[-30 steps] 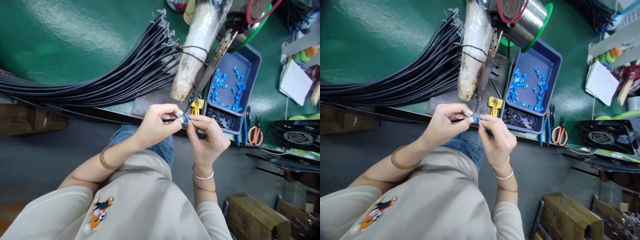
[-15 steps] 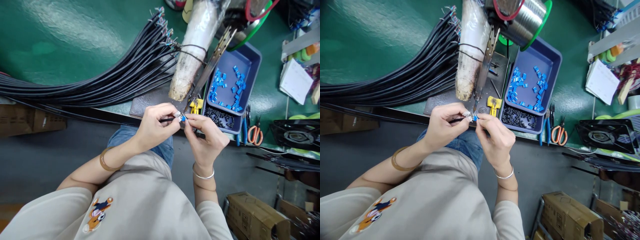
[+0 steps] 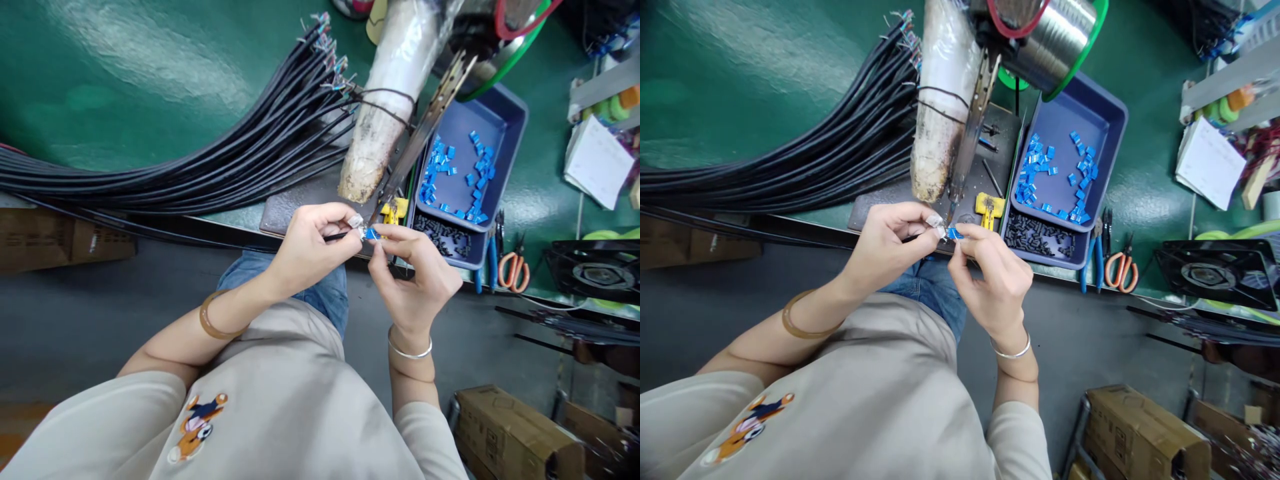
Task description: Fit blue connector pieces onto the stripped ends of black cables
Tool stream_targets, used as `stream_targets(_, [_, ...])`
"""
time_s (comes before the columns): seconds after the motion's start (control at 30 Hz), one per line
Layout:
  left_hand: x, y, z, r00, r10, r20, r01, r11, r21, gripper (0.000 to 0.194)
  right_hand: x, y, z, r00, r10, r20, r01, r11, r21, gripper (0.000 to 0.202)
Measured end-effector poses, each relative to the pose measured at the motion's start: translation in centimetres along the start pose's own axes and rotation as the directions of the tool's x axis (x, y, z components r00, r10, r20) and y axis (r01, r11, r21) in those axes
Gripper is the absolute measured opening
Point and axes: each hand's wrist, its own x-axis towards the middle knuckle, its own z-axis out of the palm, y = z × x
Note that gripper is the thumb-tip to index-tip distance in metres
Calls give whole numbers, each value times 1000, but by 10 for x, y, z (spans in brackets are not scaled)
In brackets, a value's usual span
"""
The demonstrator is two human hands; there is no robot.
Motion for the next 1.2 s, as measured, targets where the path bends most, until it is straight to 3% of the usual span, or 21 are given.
stream_targets(0.33, [2,2,1,999,1,-43,0,1000,15,4,4,1,-2,999,-24,21,25,999,-42,16])
stream_targets(0.97, [0,0,0,1000,-13,8,13,1000,-10,6,0,-2,-1,1000,-25,0,25,999,-45,21])
stream_targets(1.2, [-2,1,-4,998,-52,44,56,994,-99,12,-4,-5,1,992,123,-4,-122,988,91,19])
